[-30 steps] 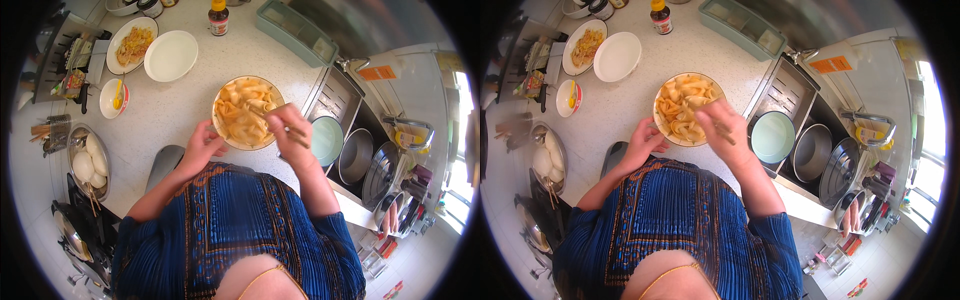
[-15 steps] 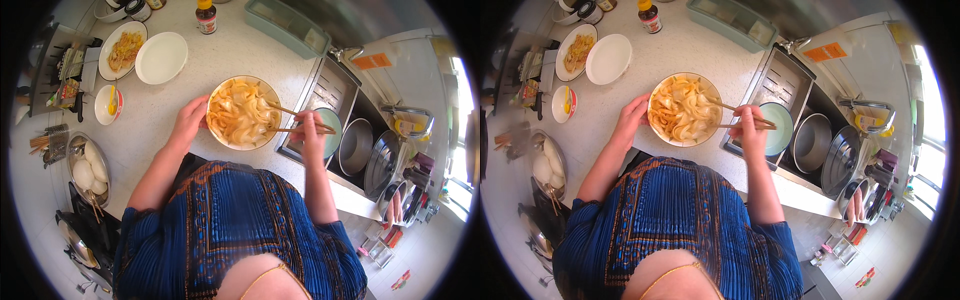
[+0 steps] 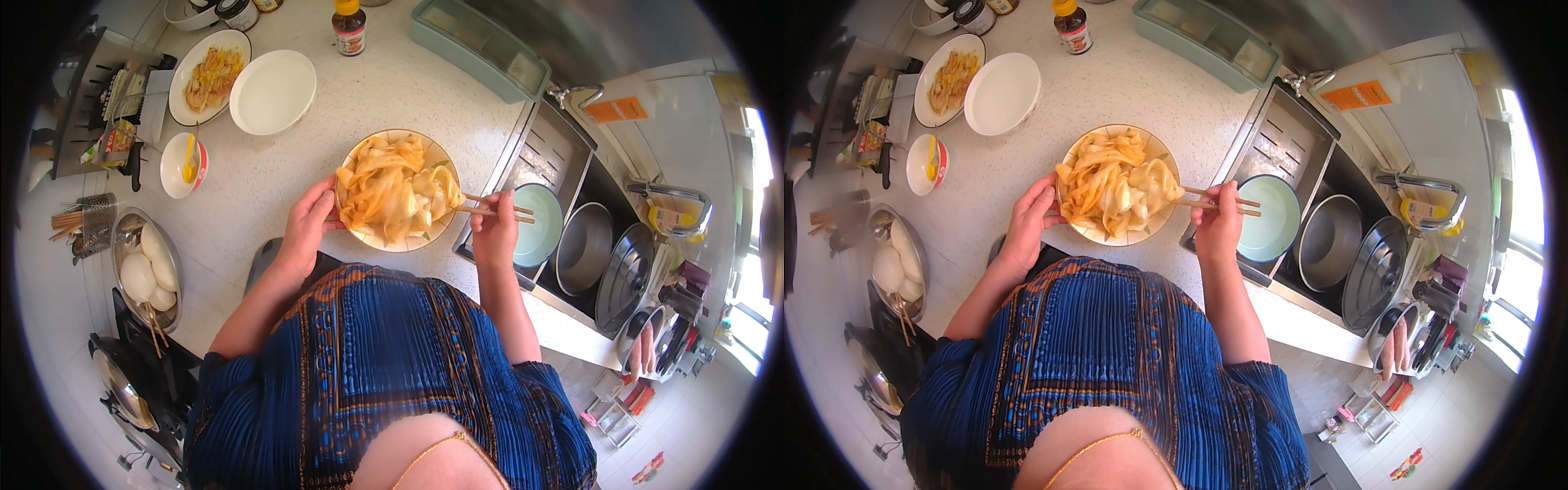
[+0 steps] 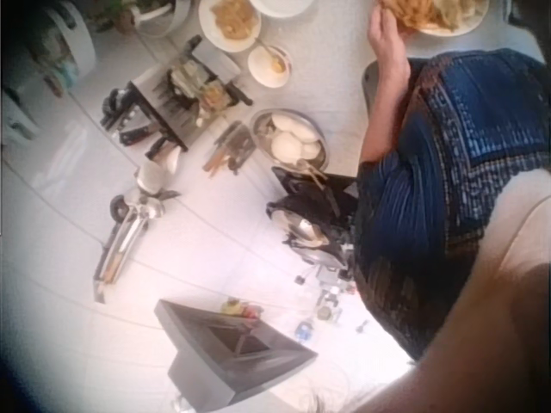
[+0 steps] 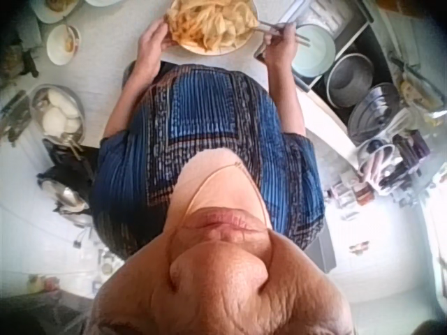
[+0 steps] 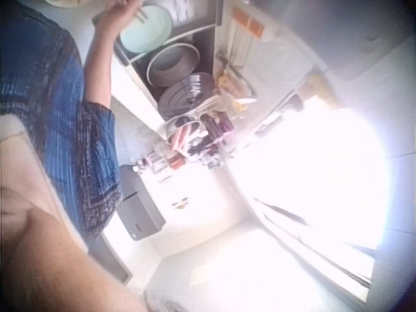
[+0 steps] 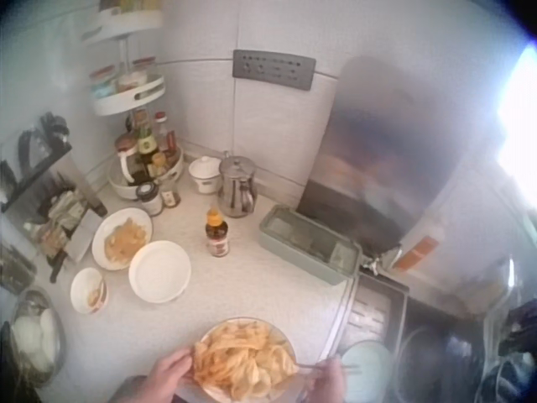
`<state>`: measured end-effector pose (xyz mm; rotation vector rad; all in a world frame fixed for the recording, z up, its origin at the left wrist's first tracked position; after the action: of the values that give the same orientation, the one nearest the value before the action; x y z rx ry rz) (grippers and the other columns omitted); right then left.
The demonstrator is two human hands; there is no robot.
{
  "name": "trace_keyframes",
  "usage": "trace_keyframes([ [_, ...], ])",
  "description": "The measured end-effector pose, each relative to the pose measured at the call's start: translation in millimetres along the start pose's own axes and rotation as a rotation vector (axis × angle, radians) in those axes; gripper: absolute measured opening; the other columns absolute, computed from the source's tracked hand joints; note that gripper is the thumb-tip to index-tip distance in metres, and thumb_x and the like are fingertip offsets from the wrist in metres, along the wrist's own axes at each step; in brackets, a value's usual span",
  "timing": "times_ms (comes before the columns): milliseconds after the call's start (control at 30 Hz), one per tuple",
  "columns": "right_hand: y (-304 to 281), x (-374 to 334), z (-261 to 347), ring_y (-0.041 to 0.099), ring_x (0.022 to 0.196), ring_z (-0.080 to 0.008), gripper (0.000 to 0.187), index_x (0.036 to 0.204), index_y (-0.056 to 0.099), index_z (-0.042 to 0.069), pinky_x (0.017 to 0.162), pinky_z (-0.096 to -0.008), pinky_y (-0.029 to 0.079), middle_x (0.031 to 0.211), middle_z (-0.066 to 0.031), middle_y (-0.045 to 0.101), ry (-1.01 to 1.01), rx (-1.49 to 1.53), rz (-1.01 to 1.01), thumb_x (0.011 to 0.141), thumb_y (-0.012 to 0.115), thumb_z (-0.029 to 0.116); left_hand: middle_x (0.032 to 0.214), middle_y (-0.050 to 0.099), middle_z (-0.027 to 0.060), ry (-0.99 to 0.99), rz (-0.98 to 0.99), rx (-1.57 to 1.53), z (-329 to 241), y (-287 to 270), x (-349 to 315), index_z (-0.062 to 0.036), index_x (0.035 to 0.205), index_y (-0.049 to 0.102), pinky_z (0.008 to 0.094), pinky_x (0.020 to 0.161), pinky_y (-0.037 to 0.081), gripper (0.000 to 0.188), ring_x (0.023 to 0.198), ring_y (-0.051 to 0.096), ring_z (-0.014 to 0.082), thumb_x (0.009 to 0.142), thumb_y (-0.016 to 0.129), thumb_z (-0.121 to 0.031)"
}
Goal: The person pours liquid from two different bottles into a bowl of noodles and mixes the contents using chopsticks.
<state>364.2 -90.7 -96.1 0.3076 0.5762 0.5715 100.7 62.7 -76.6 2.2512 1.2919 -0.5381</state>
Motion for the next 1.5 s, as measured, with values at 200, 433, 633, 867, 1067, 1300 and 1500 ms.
trace_keyframes([
  [200, 22, -12, 33, 0.050, 0.048, -0.0142, 0.034, 0.086, 0.050, 0.005, 0.043, -0.0245, 0.039, 0.066, -0.0080, 0.053, -0.078, -0.044, 0.064, 0.099, 0.044, 0.035, 0.115, 0.059, 0.0101, 0.010, 0.011, -0.006, -1, 3, 0, 0.0012, 0.134, 0.044, 0.0303, 0.079, 0.051, 0.044, 0.092, 0.061, 0.0151, 0.097, 0.047, -0.022],
  [433, 106, -43, 54, 0.058, 0.052, -0.0136, 0.023, 0.084, 0.053, 0.002, 0.047, -0.0233, 0.046, 0.067, -0.0078, 0.054, -0.270, -0.585, 0.353, 0.098, 0.049, 0.020, 0.120, 0.057, 0.0104, -0.004, 0.023, 0.077, 1, 2, -1, 0.0004, 0.134, 0.044, 0.0306, 0.082, 0.051, 0.044, 0.094, 0.060, 0.0148, 0.096, 0.048, -0.020],
  [633, 181, -84, 74, 0.058, 0.053, -0.0246, 0.017, 0.075, 0.057, 0.007, 0.047, -0.0335, 0.048, 0.069, -0.0079, 0.052, -0.819, -1.223, 0.607, 0.081, 0.070, 0.016, 0.117, 0.057, 0.0117, 0.043, 0.009, 0.097, 3, -1, 2, 0.0010, 0.133, 0.044, 0.0310, 0.082, 0.052, 0.042, 0.099, 0.061, 0.0181, 0.094, 0.050, -0.014],
  [867, 163, -82, 56, 0.059, 0.056, -0.0256, 0.015, 0.077, 0.058, 0.008, 0.048, -0.0353, 0.048, 0.070, -0.0079, 0.053, -0.787, -1.182, 0.651, 0.079, 0.071, 0.014, 0.113, 0.054, 0.0108, 0.030, -0.007, 0.053, 2, 2, 2, 0.0022, 0.131, 0.046, 0.0304, 0.080, 0.055, 0.038, 0.095, 0.061, 0.0185, 0.094, 0.050, -0.006],
  [1067, 117, -50, 101, 0.052, 0.051, -0.0074, 0.021, 0.084, 0.061, 0.002, 0.045, -0.0213, 0.041, 0.064, -0.0024, 0.057, -0.387, -0.747, 0.392, 0.095, 0.055, 0.018, 0.113, 0.056, 0.0108, 0.038, -0.020, 0.102, 5, -2, 4, 0.0017, 0.132, 0.045, 0.0298, 0.078, 0.056, 0.039, 0.094, 0.062, 0.0176, 0.093, 0.049, -0.004],
  [1300, 79, -8, 104, 0.052, 0.050, -0.0041, 0.022, 0.097, 0.063, 0.005, 0.045, -0.0168, 0.039, 0.084, -0.0044, 0.064, -0.141, -0.785, 0.324, 0.098, 0.047, 0.020, 0.112, 0.056, 0.0111, 0.057, -0.012, 0.118, 1, 0, 5, 0.0009, 0.132, 0.046, 0.0295, 0.077, 0.056, 0.039, 0.095, 0.061, 0.0176, 0.093, 0.048, -0.003],
  [1500, 35, 21, 17, 0.053, 0.047, -0.0107, 0.033, 0.085, 0.056, 0.004, 0.042, -0.0227, 0.040, 0.071, -0.0043, 0.055, -0.016, -0.426, 0.143, 0.097, 0.048, 0.034, 0.111, 0.054, 0.0110, 0.060, -0.013, 0.107, 1, 0, 6, 0.0006, 0.131, 0.047, 0.0296, 0.077, 0.056, 0.037, 0.095, 0.061, 0.0183, 0.094, 0.048, -0.002],
])
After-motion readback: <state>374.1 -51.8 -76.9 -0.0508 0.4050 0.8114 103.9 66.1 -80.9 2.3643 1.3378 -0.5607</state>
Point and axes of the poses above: each hand's wrist, its own x-axis towards the middle knuckle, its own y-axis out of the palm, z = x × y, the point moved 7 cm from there along x, towards the middle knuckle
